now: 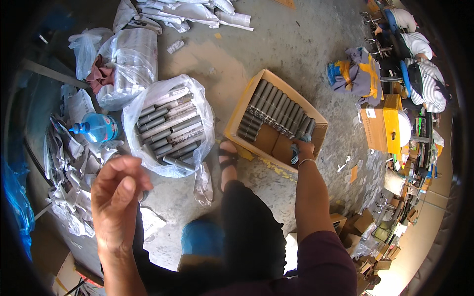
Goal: The person sits on the floor and wipes cylindrical metal rods with a blue cloth. They pick up each rod from a plastic bag, wipe it thoroughly, and place it into a cardboard box.
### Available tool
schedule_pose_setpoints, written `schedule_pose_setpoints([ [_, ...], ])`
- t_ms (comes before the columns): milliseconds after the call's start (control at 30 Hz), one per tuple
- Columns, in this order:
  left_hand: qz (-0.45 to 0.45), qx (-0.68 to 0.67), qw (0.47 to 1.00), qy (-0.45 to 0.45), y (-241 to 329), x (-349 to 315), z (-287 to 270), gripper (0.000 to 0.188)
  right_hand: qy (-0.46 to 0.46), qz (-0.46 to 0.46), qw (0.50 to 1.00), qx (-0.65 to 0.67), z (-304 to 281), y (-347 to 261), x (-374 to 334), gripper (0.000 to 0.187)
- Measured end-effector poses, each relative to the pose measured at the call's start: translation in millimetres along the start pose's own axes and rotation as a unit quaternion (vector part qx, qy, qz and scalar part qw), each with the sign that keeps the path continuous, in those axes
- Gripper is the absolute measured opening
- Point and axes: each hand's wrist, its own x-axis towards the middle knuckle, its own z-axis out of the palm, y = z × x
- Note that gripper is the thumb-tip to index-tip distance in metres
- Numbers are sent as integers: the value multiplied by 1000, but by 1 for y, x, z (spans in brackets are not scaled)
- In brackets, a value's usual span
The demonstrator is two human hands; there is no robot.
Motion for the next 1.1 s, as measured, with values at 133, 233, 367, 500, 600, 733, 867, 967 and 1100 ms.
schedule_pose_setpoints([
  [133, -15, 22, 1000, 5, -5, 0, 2, 44, 70, -71, 979, -176, 4, 1, 27, 35],
  [233, -16, 33, 999, 19, -7, -1, 2, 45, 75, -134, 954, -256, 17, -16, 8, 46],
  [367, -22, 27, 999, 16, -8, 1, 0, 45, 100, -138, 952, -254, 14, -17, 16, 57],
  [500, -9, 44, 999, 19, -3, -4, -4, 41, 125, -147, 933, -302, 26, -38, -12, 49],
  [600, 11, 34, 999, 26, 1, -1, -8, 37, 119, -219, 944, -219, 33, -49, -28, 49],
  [733, 20, -11, 999, 33, 10, -4, -18, 34, -27, -466, 877, -117, 87, -112, -94, 33],
  [867, 37, -41, 998, 41, 12, -5, -26, 30, -342, -541, 747, -177, 158, -168, -237, 23],
  [967, 53, -50, 996, 59, 18, -6, -35, 28, -368, -686, 568, -266, 222, -159, -291, 17],
  [1100, 51, -56, 994, 76, 21, -4, -45, 30, -302, -749, 460, -369, 282, -118, -302, 6],
])
